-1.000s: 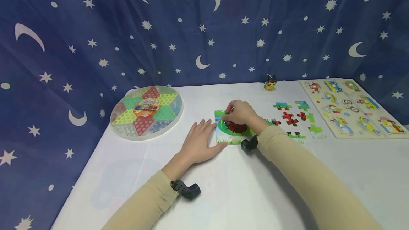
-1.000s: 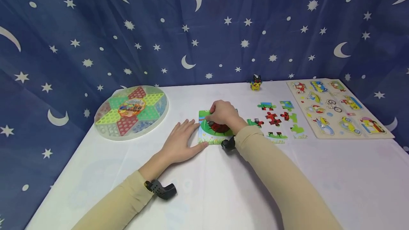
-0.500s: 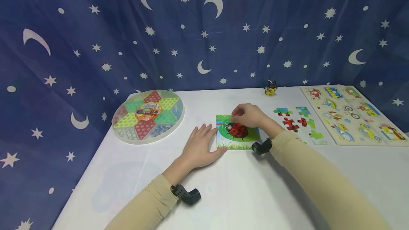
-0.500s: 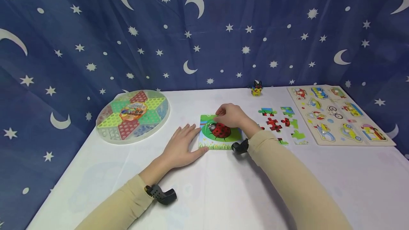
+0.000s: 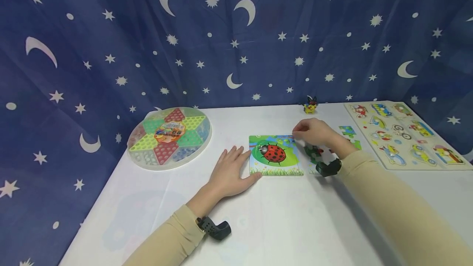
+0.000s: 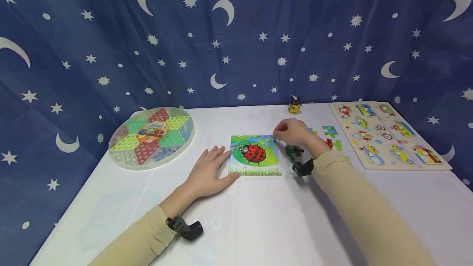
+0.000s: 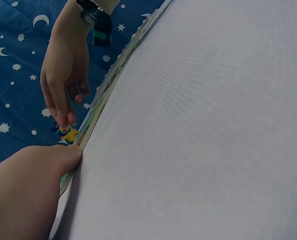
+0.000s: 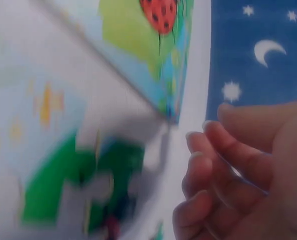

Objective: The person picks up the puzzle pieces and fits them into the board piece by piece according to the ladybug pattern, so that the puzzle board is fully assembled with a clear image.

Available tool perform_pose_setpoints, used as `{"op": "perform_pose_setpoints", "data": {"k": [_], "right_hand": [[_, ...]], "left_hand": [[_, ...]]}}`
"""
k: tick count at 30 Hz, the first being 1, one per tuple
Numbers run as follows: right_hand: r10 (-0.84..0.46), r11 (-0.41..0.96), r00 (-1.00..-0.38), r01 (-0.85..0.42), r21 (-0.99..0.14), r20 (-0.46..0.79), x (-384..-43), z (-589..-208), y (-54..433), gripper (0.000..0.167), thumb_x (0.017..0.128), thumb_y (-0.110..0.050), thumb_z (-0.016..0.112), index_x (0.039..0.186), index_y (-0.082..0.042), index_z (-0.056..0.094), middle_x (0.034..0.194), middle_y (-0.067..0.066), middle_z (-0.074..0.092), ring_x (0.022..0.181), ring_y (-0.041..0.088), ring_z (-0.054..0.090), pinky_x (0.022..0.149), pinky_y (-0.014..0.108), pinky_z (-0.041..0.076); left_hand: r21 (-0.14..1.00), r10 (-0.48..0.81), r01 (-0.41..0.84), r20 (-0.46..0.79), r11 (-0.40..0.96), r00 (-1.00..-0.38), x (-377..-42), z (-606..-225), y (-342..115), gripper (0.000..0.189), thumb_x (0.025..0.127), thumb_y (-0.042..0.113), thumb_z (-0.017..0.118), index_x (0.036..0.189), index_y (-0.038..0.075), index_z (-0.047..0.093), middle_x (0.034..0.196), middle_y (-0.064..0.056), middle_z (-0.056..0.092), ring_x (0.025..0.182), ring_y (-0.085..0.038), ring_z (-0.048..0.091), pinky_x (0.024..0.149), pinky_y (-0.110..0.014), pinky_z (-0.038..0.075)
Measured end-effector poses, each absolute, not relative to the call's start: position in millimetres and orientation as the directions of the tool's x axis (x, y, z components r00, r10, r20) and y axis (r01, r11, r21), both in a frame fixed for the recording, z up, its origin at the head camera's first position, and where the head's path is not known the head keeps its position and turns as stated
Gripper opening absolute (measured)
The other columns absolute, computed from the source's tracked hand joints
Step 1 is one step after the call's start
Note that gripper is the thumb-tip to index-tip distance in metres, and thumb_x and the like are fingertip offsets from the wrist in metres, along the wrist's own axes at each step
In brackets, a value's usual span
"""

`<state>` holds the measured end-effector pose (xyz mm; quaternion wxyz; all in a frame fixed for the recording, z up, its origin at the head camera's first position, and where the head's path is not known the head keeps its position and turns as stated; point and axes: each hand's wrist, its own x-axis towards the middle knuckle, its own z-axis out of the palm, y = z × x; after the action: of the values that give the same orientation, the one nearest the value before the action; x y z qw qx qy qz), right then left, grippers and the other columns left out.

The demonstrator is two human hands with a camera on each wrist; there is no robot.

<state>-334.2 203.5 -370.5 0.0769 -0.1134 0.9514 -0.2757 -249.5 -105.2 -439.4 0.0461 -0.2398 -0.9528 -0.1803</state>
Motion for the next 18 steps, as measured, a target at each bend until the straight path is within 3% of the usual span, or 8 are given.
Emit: {"op": "perform_pose_setpoints", "data": {"k": [12,18], "right_hand": [[-0.188,0.89,-0.974,-0.114,-0.441,-0.127,-336,-360,259,0.029,0.105,-0.015,0.052,0.121,0.004,0.067,0.111,0.021,0.067,0.087,0.029,0.058,0.072,0.043,0.051],[-0.121,0.928,-0.982,-0.059,-0.368,-0.147,-335,-361,276,0.031,0.101,-0.013,0.057,0.122,0.009,0.064,0.113,0.024,0.066,0.094,0.036,0.061,0.081,0.052,0.053]], "left_hand": [[0.329,0.446,0.483,0.184,0.812,-0.876,-249,-443,-106,0.081,0.093,0.066,0.057,0.153,0.012,0.05,0.159,-0.017,0.041,0.151,-0.035,0.028,0.125,-0.051,0.012],[0.335,0.451,0.489,0.189,0.805,-0.872,-248,-439,-105,0.081,0.093,0.065,0.056,0.156,0.015,0.046,0.16,-0.017,0.04,0.151,-0.035,0.027,0.125,-0.052,0.012]]}}
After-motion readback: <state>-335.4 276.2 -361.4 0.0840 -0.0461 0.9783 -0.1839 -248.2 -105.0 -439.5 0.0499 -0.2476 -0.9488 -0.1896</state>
